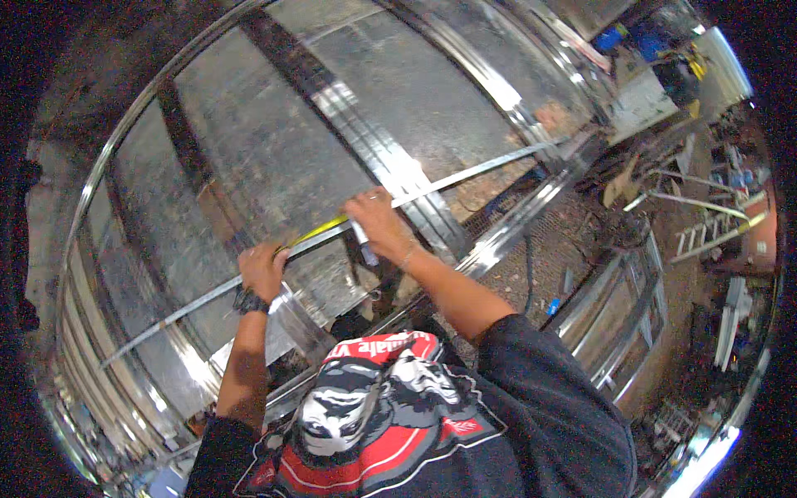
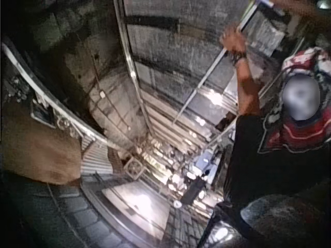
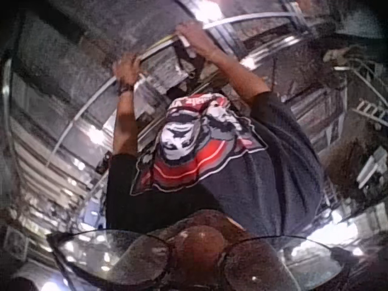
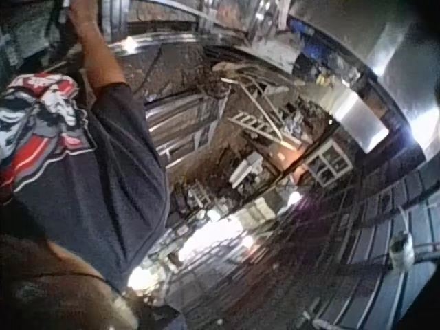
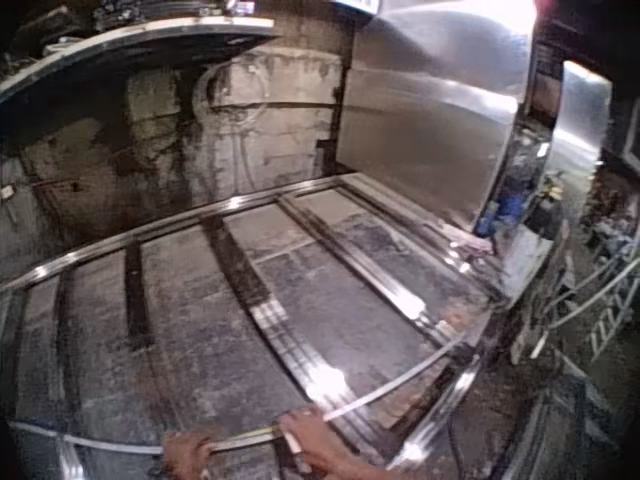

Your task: The person measures a metal frame with a tape measure and marks it with a marker. They reposition the tape measure multiple times to take several measurements along the frame's length.

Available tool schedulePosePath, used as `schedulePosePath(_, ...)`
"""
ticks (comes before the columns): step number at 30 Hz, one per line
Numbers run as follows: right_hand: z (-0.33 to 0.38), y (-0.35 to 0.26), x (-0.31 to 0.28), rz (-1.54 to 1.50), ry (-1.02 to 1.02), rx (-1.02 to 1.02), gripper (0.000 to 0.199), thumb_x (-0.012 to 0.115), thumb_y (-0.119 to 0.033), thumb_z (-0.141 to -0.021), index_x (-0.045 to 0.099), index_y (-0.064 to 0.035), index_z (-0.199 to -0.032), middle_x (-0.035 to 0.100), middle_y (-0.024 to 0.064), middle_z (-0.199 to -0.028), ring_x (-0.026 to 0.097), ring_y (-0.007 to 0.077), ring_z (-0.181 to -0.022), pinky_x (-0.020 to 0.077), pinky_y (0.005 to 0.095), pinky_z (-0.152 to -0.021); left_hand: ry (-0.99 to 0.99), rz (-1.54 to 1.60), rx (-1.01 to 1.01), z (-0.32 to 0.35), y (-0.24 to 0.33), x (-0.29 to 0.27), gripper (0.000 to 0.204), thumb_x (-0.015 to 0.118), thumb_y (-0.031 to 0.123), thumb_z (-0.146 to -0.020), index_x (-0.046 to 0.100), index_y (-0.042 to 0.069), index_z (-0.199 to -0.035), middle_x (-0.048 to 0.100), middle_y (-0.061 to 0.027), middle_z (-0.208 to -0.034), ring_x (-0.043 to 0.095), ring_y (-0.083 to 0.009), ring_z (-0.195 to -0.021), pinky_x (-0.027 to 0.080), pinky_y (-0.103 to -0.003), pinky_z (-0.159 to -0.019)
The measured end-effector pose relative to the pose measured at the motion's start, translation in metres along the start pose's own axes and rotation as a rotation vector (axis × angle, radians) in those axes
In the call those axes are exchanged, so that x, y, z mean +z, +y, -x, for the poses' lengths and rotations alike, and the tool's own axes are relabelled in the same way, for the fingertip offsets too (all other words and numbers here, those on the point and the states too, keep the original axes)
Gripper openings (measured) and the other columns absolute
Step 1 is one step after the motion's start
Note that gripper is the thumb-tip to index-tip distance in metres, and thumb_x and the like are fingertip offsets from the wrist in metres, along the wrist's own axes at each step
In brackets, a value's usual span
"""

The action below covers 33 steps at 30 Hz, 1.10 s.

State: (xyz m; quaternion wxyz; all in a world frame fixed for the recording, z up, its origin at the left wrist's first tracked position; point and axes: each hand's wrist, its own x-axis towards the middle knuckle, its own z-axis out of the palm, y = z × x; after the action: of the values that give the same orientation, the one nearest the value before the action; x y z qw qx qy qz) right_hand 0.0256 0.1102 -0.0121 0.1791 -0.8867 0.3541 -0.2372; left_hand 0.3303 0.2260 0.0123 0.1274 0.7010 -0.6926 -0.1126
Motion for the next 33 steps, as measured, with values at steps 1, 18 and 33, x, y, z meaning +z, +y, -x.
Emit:
schedulePosePath(1, -0.001, -0.006, 0.001, 0.041, 0.003, 0.018, 0.049, 0.07, -0.006, -0.076, 0.061, -0.0152, -0.123, 0.063, 0.0077, -0.112, 0.057, 0.033, -0.117, 0.0326, 0.0518, -0.109, -0.014, 0.039, 0.014, 0.003, -0.007, 0.002, 0.025, 0.067, 0.031, -0.099, 0.075, 0.014, -0.115, 0.075, -0.0096, -0.111, 0.068, -0.0331, -0.108, 0.043, -0.05, -0.099)
schedulePosePath(18, -0.011, -0.008, 0.012, -0.133, -0.001, 0.082, 0.04, 0.064, -0.002, -0.08, 0.062, -0.0139, -0.118, 0.063, 0.0105, -0.104, 0.061, 0.0346, -0.109, 0.0345, 0.0522, -0.106, -0.123, 0.23, -0.037, -0.013, -0.027, 0.003, 0.02, 0.07, 0.027, -0.097, 0.079, 0.01, -0.097, 0.072, -0.0127, -0.092, 0.065, -0.0363, -0.093, 0.049, -0.049, -0.091)
schedulePosePath(33, -0.016, -0.005, 0.01, -0.189, 0.033, 0.072, 0.026, 0.067, -0.002, -0.091, 0.066, -0.0131, -0.115, 0.069, 0.0083, -0.104, 0.063, 0.0316, -0.103, 0.0378, 0.0435, -0.094, -0.085, 0.14, -0.015, -0.007, -0.022, 0.003, 0.024, 0.068, 0.035, -0.098, 0.081, 0.016, -0.103, 0.079, -0.0044, -0.102, 0.07, -0.0263, -0.095, 0.04, -0.044, -0.092)
